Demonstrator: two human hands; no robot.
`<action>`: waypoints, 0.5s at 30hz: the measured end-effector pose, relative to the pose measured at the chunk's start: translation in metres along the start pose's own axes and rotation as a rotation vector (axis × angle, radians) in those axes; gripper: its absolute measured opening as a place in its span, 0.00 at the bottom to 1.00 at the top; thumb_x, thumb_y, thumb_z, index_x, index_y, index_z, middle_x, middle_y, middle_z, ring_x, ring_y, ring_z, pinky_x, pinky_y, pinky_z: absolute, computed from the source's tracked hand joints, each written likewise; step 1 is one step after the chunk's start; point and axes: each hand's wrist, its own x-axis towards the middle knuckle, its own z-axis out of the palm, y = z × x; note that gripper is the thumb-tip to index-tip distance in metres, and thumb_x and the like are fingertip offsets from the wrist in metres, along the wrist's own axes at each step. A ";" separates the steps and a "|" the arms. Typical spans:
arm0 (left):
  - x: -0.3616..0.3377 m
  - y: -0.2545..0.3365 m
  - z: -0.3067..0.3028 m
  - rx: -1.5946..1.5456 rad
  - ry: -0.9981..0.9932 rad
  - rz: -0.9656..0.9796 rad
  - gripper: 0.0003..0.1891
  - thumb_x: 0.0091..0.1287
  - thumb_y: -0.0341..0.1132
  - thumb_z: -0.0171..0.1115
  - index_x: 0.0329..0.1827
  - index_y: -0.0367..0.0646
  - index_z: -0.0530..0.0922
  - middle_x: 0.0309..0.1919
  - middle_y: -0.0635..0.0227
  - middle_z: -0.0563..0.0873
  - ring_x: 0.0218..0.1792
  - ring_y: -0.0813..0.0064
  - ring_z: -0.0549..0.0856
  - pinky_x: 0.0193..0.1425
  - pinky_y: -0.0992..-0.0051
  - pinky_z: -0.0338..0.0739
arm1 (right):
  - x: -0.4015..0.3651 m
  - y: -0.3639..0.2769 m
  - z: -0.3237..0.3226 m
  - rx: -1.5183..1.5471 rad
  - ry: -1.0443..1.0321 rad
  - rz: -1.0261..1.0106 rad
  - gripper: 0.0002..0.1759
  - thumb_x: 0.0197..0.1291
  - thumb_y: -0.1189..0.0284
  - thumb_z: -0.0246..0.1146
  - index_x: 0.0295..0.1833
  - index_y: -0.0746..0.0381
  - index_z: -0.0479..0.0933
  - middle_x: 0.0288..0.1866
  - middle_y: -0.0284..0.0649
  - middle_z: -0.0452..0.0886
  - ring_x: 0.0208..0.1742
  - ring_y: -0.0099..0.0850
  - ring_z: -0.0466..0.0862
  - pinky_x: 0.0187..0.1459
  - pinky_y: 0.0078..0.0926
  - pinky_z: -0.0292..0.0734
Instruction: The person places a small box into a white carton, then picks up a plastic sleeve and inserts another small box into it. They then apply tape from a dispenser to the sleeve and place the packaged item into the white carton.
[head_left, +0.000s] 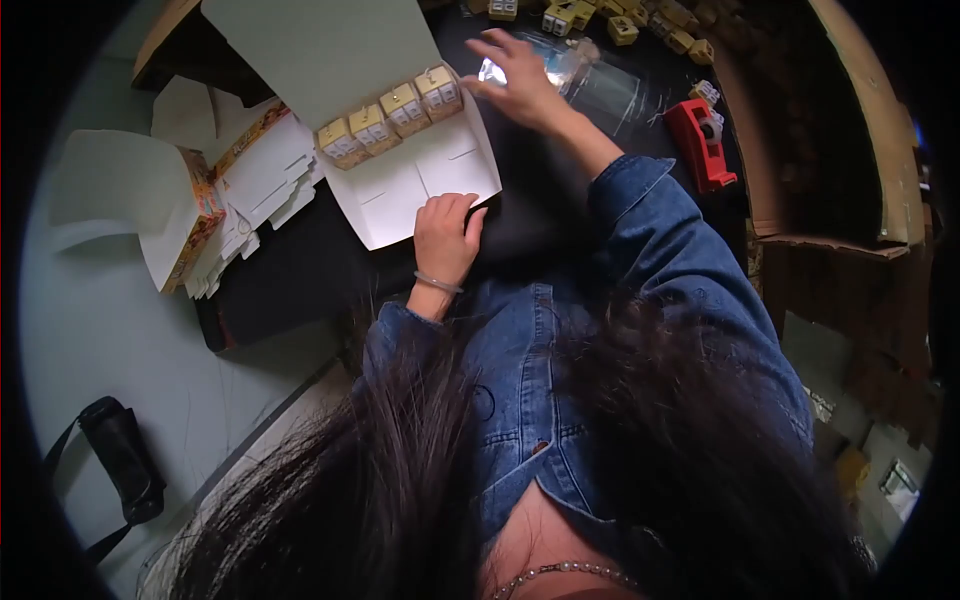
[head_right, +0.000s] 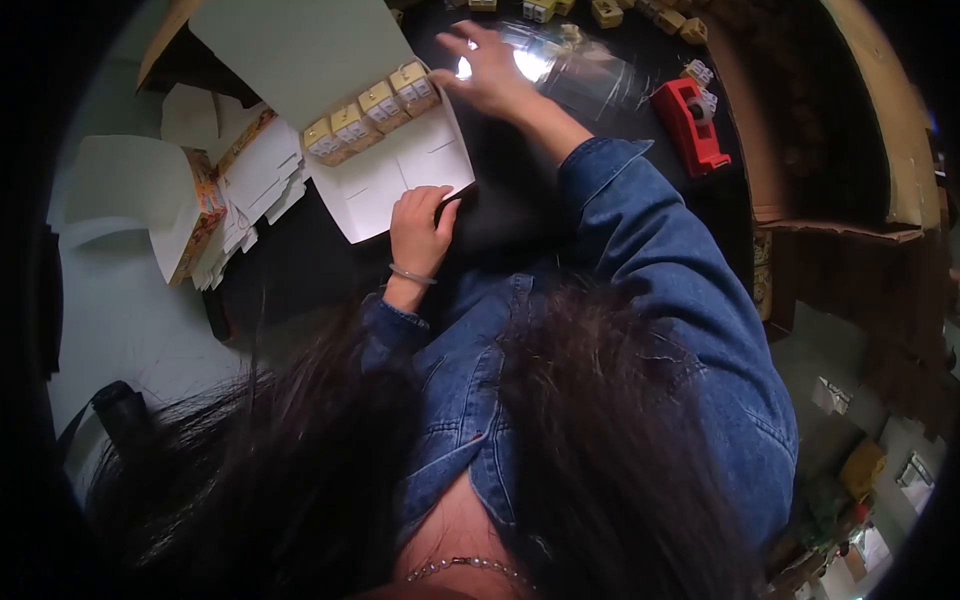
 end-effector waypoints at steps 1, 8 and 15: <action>0.000 0.002 -0.002 0.001 0.017 0.010 0.10 0.60 0.32 0.67 0.43 0.43 0.82 0.41 0.65 0.83 0.45 0.62 0.81 0.49 0.65 0.72 | -0.002 0.035 -0.014 -0.126 0.026 0.137 0.36 0.59 0.45 0.65 0.66 0.56 0.73 0.70 0.49 0.67 0.69 0.49 0.68 0.65 0.47 0.65; 0.015 0.052 0.016 -0.332 -0.022 0.149 0.10 0.58 0.29 0.67 0.43 0.43 0.83 0.42 0.63 0.84 0.46 0.60 0.82 0.52 0.66 0.76 | -0.049 0.122 -0.092 -0.152 -0.546 0.782 0.34 0.47 0.50 0.75 0.54 0.63 0.79 0.63 0.50 0.76 0.64 0.47 0.74 0.60 0.39 0.71; 0.017 0.079 0.054 -0.471 -0.237 0.161 0.08 0.61 0.30 0.65 0.42 0.42 0.82 0.41 0.62 0.84 0.46 0.60 0.82 0.52 0.66 0.76 | -0.088 0.108 -0.107 -0.504 -0.247 0.434 0.41 0.39 0.52 0.80 0.55 0.64 0.76 0.54 0.52 0.78 0.58 0.47 0.76 0.59 0.38 0.72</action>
